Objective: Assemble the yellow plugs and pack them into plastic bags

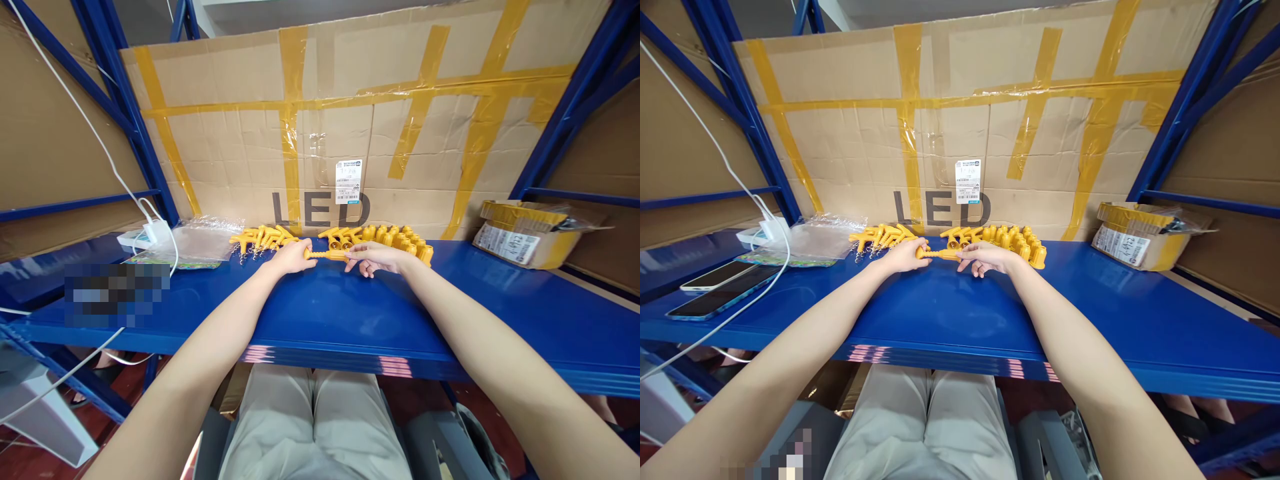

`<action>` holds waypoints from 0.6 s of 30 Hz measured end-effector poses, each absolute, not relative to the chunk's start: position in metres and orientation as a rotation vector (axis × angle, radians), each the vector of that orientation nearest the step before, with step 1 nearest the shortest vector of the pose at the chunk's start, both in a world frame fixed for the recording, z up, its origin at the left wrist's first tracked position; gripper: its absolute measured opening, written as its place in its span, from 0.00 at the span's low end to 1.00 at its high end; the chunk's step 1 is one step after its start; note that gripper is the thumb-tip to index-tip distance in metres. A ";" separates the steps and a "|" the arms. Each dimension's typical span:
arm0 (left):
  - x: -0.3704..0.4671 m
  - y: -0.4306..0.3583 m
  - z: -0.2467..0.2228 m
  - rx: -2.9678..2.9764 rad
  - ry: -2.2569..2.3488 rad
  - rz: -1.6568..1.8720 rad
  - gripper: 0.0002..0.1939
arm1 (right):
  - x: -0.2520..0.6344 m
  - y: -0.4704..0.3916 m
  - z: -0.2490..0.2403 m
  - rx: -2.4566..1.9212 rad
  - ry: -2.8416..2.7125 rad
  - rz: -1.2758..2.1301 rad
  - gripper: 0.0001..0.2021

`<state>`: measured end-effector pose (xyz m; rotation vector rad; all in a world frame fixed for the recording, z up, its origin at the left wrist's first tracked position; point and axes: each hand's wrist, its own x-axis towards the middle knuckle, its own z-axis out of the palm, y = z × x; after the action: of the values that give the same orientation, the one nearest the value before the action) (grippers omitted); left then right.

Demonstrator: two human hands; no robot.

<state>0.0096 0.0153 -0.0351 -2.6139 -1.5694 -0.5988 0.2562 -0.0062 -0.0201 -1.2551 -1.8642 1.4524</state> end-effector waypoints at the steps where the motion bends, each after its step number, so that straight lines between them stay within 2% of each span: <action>1: 0.010 0.015 -0.035 -2.616 -1.570 -0.600 0.13 | 0.256 -0.006 -0.020 -1.254 -1.863 1.456 0.15; 18: 0.010 0.012 -0.033 -2.612 -1.537 -0.589 0.14 | 0.252 -0.011 -0.017 -1.270 -1.822 1.458 0.14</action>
<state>0.0103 0.0115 -0.0331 -2.6121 -1.5371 -0.5895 0.2517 -0.0108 -0.0172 -1.2705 -1.8225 1.4584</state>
